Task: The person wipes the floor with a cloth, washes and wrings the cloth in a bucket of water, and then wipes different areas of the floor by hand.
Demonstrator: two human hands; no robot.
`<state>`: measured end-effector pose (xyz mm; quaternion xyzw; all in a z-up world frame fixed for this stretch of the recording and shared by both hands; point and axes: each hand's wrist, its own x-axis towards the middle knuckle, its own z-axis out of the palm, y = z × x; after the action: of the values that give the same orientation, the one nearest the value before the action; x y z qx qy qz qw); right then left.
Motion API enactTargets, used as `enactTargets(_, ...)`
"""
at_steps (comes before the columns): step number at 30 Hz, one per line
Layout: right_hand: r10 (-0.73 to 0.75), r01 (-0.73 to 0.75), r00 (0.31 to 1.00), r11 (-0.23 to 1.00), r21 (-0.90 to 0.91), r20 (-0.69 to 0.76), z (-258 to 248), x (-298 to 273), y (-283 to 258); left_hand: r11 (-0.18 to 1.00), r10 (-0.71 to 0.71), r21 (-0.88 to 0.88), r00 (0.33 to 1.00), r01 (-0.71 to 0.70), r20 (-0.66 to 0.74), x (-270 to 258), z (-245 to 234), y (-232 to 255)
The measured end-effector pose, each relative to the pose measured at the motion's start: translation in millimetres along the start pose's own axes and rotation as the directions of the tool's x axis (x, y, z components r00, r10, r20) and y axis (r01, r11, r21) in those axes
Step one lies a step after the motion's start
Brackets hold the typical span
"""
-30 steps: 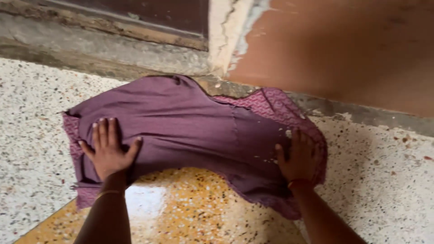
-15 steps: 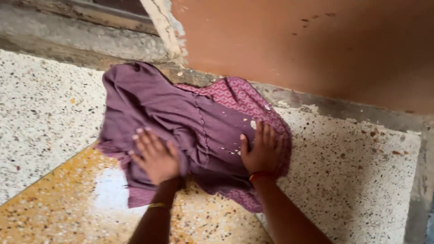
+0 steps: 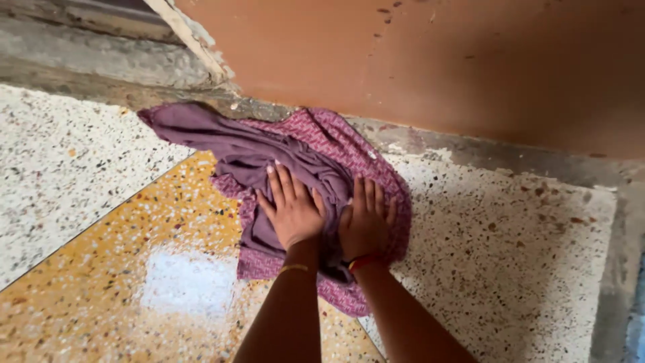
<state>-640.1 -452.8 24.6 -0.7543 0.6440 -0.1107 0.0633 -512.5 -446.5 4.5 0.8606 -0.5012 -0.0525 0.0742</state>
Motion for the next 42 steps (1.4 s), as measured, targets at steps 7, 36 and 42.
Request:
enactTargets(7, -0.352, 0.358, 0.933, 0.930, -0.079, 0.078, -32.5, 56.4, 52.1, 1.000, 0.012, -0.014, 1.000, -0.013, -0.021, -1.9, -7.4, 0.2)
enactTargets(36, -0.247, 0.232, 0.963, 0.964, -0.132, -0.108, 42.4, 95.6, 4.5, 0.943, 0.030, 0.325, 0.990, -0.073, 0.136, 3.5, -20.4, 3.6)
enactTargets(42, -0.564, 0.550, 0.817, 0.825, 0.131, 0.122, 25.7, 117.0, 75.8, 0.999, 0.016, -0.029, 0.992, -0.012, 0.125, 1.9, -20.2, 7.9)
